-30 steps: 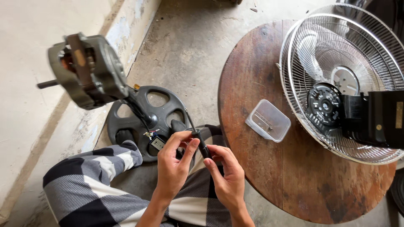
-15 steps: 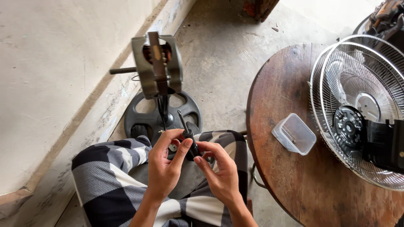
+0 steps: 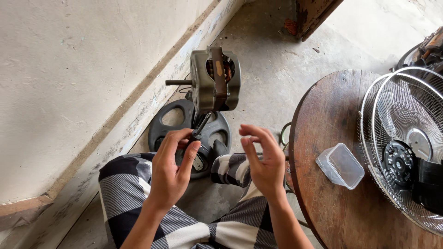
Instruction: The person disassembles an electric fan motor, removes the end cap, and then reassembles it by placing the end cap back on and securing it with screws using a screwdriver.
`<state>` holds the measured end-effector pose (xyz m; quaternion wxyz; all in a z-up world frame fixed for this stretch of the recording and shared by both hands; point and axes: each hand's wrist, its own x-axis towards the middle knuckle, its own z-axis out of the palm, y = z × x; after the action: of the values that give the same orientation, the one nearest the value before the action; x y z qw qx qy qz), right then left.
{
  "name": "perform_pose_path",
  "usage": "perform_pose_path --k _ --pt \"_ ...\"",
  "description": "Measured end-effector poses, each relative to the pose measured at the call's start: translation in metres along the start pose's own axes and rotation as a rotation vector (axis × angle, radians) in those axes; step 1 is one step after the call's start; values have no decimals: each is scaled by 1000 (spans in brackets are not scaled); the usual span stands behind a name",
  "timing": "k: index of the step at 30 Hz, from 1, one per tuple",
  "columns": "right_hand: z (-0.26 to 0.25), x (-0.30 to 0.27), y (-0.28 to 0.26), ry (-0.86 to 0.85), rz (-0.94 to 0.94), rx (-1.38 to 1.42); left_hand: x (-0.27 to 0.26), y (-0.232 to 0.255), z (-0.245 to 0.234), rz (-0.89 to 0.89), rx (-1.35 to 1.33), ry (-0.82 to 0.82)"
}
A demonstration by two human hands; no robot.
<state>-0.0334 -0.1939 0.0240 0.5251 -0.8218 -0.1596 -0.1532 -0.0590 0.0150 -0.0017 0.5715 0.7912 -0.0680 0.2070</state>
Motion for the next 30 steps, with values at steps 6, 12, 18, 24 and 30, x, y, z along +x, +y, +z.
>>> perform_pose_path --k 6,12,18,24,30 --pt "5 30 -8 42 -86 -3 20 -11 -19 113 106 21" --pt "11 44 -12 75 -137 -70 39 -7 -35 245 333 54" --pt "14 52 -12 105 -176 -97 52 -7 -38 304 417 33" --pt "16 56 -15 130 -166 -134 56 -11 -39 353 439 39" --pt "19 57 -14 144 -174 -132 57 -13 -41 358 467 22"
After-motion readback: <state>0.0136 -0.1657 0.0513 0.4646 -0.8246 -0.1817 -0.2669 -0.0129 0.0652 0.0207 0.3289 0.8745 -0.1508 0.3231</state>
